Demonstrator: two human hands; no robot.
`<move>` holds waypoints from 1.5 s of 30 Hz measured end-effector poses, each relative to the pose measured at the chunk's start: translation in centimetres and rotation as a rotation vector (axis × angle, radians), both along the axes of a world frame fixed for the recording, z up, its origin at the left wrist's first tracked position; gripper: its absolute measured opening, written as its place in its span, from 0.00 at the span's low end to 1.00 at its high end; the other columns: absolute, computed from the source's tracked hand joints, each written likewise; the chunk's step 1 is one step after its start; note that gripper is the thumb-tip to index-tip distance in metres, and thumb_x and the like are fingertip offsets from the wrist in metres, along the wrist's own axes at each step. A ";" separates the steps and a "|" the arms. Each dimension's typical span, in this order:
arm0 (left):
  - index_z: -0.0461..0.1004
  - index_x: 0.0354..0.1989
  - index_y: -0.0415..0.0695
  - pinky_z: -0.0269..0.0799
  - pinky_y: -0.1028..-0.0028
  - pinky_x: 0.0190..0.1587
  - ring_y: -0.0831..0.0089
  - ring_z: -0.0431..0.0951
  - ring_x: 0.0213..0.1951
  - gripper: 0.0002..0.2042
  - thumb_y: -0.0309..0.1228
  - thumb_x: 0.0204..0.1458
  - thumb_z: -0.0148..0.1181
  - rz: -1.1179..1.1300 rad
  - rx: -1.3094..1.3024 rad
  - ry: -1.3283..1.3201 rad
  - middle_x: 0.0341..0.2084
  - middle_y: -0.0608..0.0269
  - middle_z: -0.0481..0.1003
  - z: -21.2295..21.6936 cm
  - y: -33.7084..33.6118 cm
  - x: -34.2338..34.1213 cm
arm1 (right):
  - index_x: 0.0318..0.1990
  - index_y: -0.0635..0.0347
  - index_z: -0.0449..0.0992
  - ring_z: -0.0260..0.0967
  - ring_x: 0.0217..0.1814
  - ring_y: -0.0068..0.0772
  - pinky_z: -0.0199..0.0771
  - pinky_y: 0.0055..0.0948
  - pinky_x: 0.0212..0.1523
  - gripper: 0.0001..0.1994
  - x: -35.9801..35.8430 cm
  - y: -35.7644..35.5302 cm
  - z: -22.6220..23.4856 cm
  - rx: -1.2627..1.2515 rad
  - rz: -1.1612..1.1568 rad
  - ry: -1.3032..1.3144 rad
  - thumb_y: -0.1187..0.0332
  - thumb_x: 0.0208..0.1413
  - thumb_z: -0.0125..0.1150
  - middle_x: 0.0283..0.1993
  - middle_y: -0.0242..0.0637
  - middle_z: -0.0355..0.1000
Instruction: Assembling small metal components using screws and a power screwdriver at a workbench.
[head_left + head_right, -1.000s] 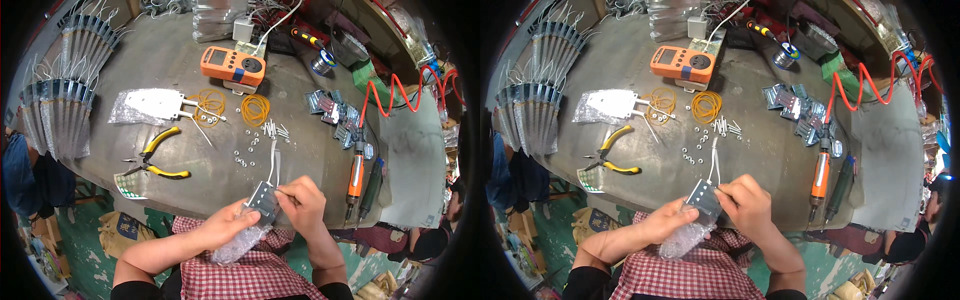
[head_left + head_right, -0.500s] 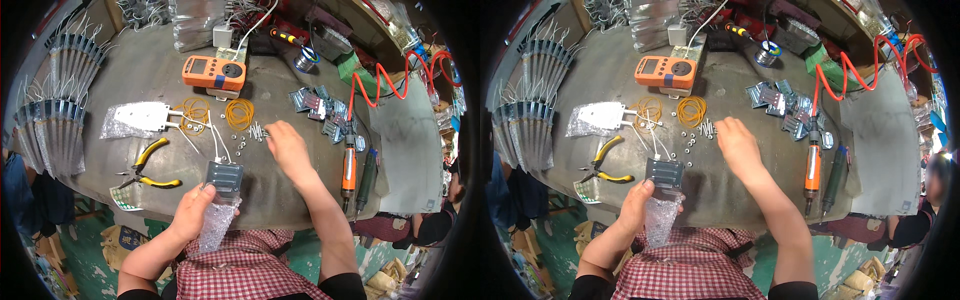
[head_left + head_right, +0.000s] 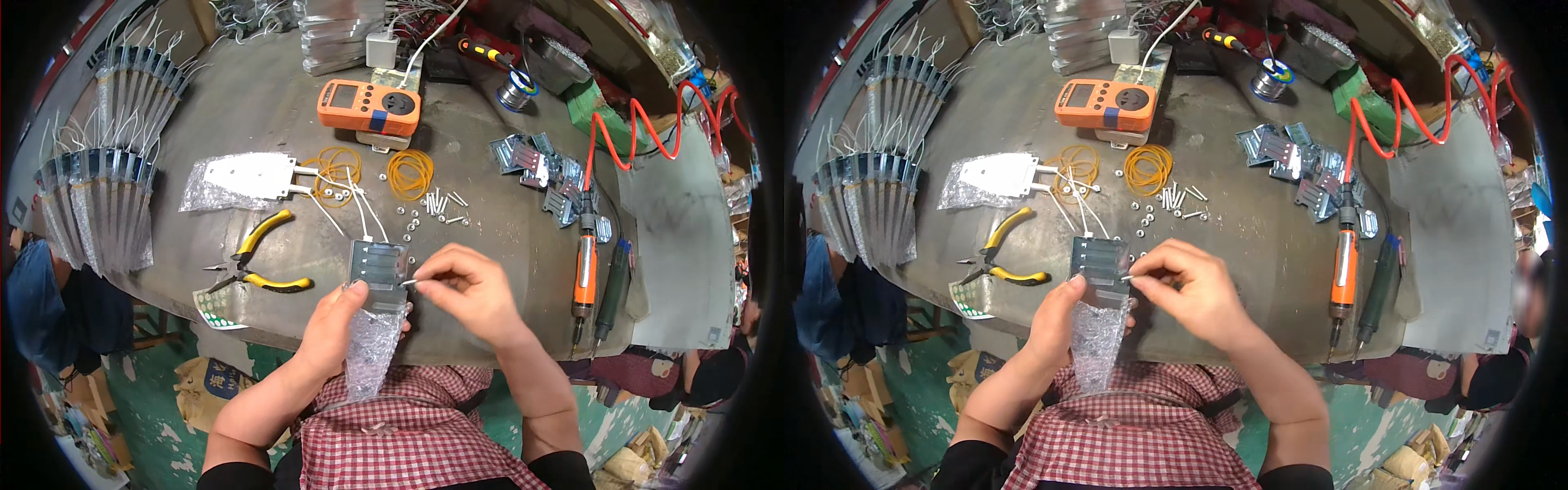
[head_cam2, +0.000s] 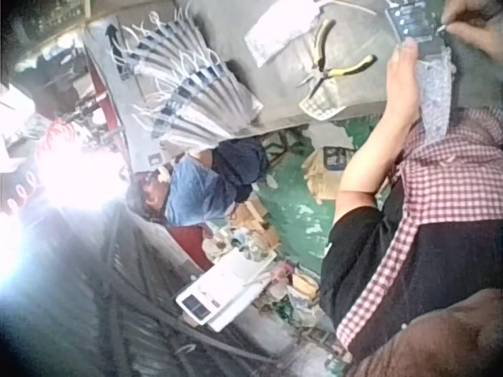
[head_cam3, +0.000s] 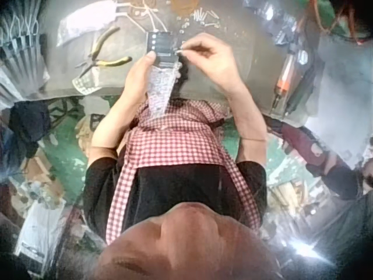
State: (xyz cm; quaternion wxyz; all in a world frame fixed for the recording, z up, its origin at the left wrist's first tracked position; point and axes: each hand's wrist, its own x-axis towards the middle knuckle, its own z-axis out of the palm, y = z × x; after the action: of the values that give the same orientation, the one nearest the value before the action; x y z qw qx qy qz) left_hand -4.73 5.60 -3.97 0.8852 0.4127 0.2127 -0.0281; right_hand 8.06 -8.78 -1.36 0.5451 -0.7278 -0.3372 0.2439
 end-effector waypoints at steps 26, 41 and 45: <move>0.57 0.53 0.36 0.72 0.70 0.41 0.67 0.76 0.36 0.19 0.36 0.59 0.38 0.043 0.020 -0.072 0.38 0.54 0.72 -0.6 -1.0 1.0 | 0.34 0.64 0.73 0.69 0.30 0.25 0.69 0.21 0.31 0.06 1.1 0.6 0.7 0.012 -0.159 -0.339 0.79 0.46 0.58 0.34 0.36 0.69; 0.51 0.60 0.38 0.54 0.74 0.57 0.73 0.60 0.54 0.21 0.34 0.60 0.38 -0.325 0.270 -0.199 0.50 0.60 0.63 -0.9 -4.3 3.3 | 0.33 0.64 0.74 0.69 0.28 0.25 0.70 0.22 0.28 0.08 -2.0 -2.3 -0.2 0.109 -0.329 -0.092 0.80 0.42 0.62 0.31 0.36 0.70; 0.47 0.61 0.37 0.53 0.73 0.57 0.73 0.57 0.56 0.25 0.38 0.59 0.40 -0.344 0.090 -0.245 0.53 0.58 0.59 -0.1 -5.1 4.5 | 0.38 0.61 0.75 0.69 0.38 0.37 0.71 0.29 0.36 0.13 -1.4 -4.2 0.0 0.076 -0.301 -0.524 0.74 0.42 0.64 0.37 0.38 0.70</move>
State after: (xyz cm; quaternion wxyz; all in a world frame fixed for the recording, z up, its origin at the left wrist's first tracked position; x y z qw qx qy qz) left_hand -0.22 0.51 -4.04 0.8675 0.4821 0.0310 -0.1187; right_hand 6.66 -13.03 -1.36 0.4965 -0.7867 -0.3637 -0.0485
